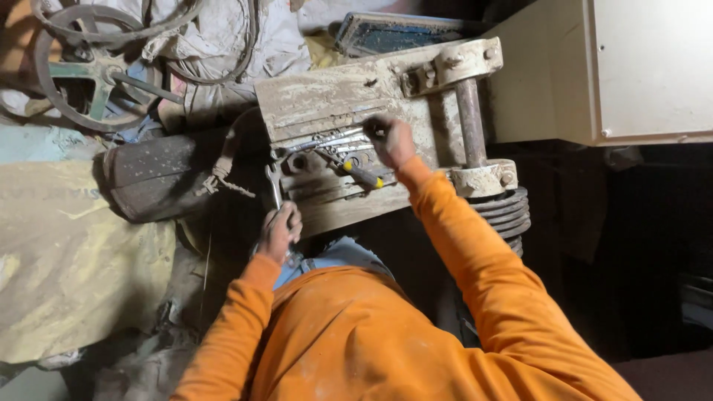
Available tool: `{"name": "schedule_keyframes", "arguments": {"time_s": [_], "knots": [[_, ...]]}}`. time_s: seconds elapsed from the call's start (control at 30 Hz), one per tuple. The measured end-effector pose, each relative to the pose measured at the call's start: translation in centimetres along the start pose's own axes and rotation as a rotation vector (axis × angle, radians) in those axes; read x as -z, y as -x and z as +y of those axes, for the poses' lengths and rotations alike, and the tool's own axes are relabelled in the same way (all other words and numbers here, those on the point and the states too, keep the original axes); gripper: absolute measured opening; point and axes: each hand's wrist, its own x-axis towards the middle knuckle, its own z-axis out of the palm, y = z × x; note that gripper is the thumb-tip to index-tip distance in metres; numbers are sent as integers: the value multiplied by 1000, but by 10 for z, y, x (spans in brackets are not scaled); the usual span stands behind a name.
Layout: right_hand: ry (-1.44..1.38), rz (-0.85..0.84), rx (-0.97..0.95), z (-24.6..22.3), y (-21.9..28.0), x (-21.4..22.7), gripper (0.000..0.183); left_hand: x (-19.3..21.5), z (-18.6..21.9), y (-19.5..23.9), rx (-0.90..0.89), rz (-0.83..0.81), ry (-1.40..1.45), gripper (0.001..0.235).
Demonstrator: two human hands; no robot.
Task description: The person uses a wrench and a screwdriver to work on fasteners on a dusty machine base, loosening and tightening bolts across the metal plate and adjusting components by hand.
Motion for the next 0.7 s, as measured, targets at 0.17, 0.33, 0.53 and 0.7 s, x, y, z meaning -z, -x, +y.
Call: {"name": "schedule_keyframes", "arguments": {"time_s": [0.17,0.33,0.53,0.7], "knots": [[330,31,31,27,-88,-21,9,57,20,28,103,108,-21,32],[482,91,-40,56,-123,-66,8,108,42,36,142,167,-61,35],[570,158,-147,82,-137,-80,11,136,77,20,177,169,-91,36],[495,240,-86,59,-104,-76,39,128,90,8,134,109,-121,39]]}}
